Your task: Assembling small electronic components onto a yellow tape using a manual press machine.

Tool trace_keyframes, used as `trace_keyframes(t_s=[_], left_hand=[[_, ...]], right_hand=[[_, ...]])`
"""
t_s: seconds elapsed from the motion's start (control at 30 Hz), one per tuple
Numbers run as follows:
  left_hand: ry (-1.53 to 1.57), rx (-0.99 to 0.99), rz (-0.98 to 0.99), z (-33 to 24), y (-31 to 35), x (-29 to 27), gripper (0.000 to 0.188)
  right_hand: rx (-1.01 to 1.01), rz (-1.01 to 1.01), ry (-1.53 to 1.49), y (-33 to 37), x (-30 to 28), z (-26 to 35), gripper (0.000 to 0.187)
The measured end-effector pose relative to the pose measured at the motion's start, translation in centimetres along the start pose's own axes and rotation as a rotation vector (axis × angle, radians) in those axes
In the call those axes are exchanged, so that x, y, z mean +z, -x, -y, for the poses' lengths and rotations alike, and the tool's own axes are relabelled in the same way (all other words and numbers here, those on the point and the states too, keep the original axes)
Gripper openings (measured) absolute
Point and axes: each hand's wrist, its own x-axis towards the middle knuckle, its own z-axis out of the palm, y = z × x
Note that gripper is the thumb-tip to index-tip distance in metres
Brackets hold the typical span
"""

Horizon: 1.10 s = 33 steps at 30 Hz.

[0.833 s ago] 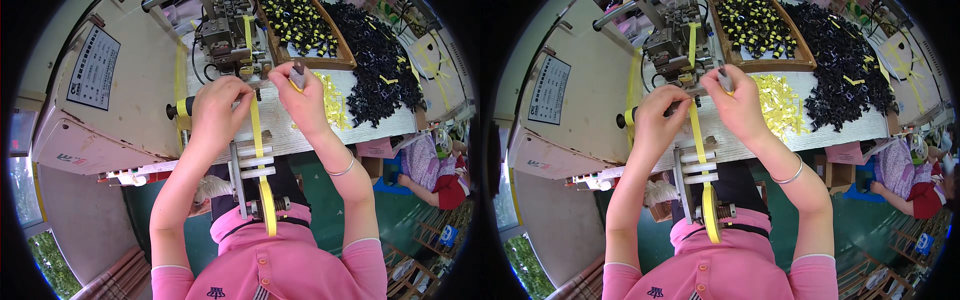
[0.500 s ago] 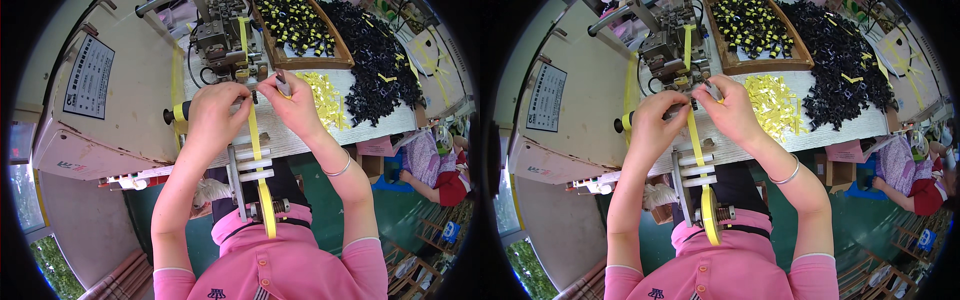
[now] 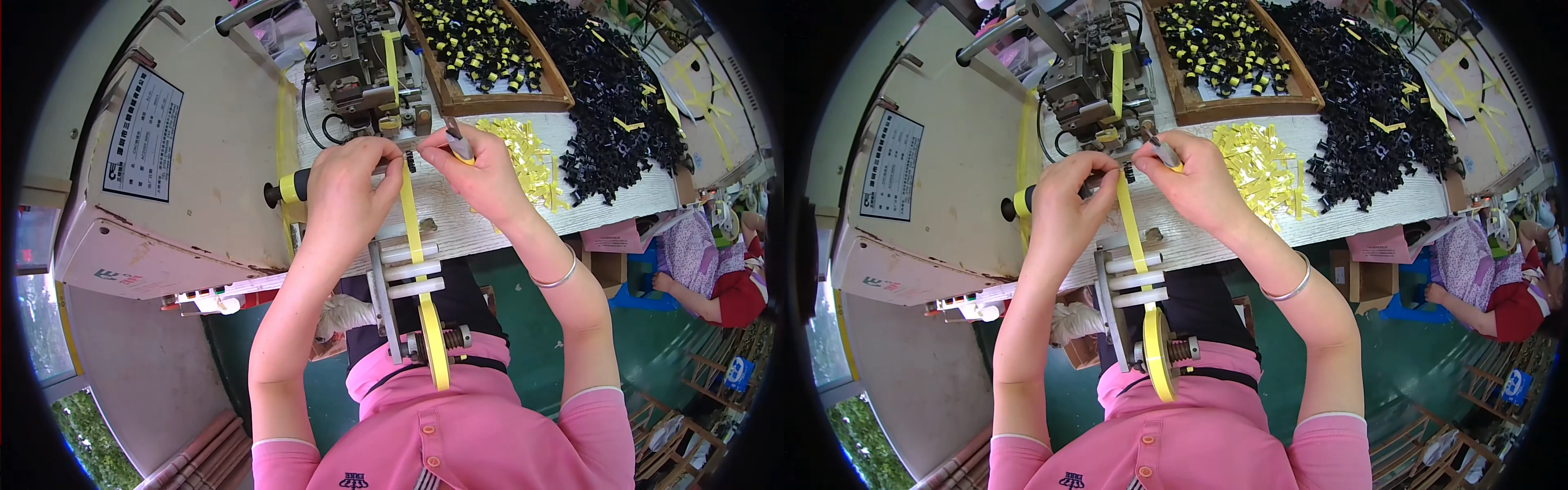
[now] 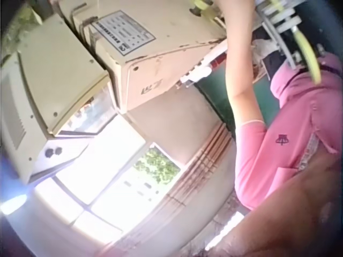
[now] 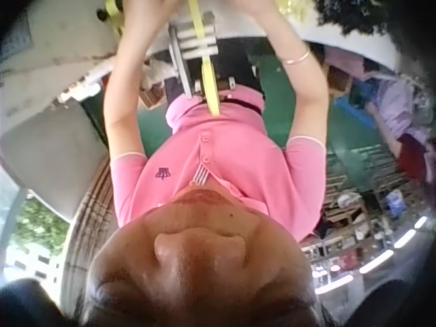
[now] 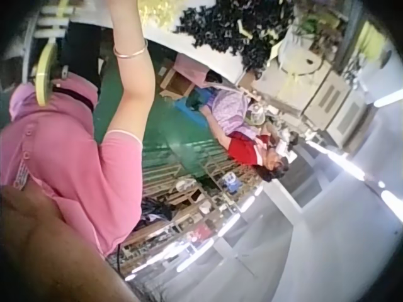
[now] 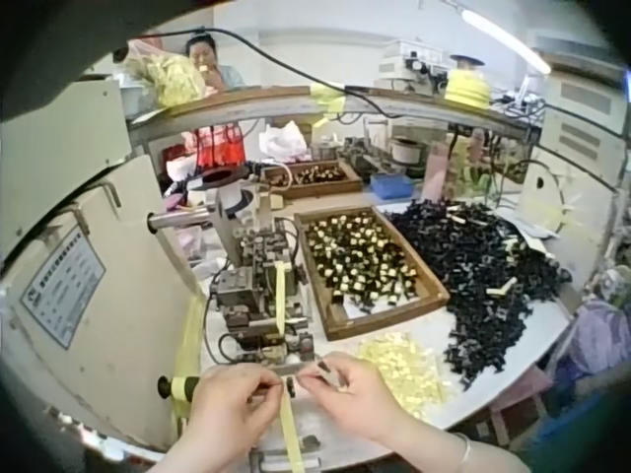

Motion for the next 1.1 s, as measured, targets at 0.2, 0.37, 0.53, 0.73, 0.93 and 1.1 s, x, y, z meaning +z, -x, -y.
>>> trace_keyframes(t_s=[0.2,0.37,0.53,0.73,0.93,1.1], left_hand=[[-0.065,0.045,0.006,-0.1,0.2,0.4,0.010],[-0.110,0.129,-0.060,0.3,0.5,0.9,0.013],[-0.129,0.176,-0.089,0.4,0.5,1.0,0.016],[-0.096,0.183,-0.075,0.6,0.7,0.8,0.016],[-0.040,0.260,-0.018,1.0,0.6,0.0,0.017],[-0.057,0.280,0.015,1.2,0.6,-0.2,0.018]], right_hand=[[-0.015,-0.015,0.006,-0.2,0.2,-0.5,0.007],[-0.029,-0.015,0.034,-0.1,0.2,-0.4,0.005],[-0.031,-0.001,0.070,-0.2,0.1,-0.6,0.004],[-0.027,0.012,0.063,-0.3,0.1,-1.0,0.004],[-0.024,0.070,0.123,0.1,-0.2,-0.6,0.004],[-0.181,0.011,0.197,0.1,0.8,0.3,0.004]])
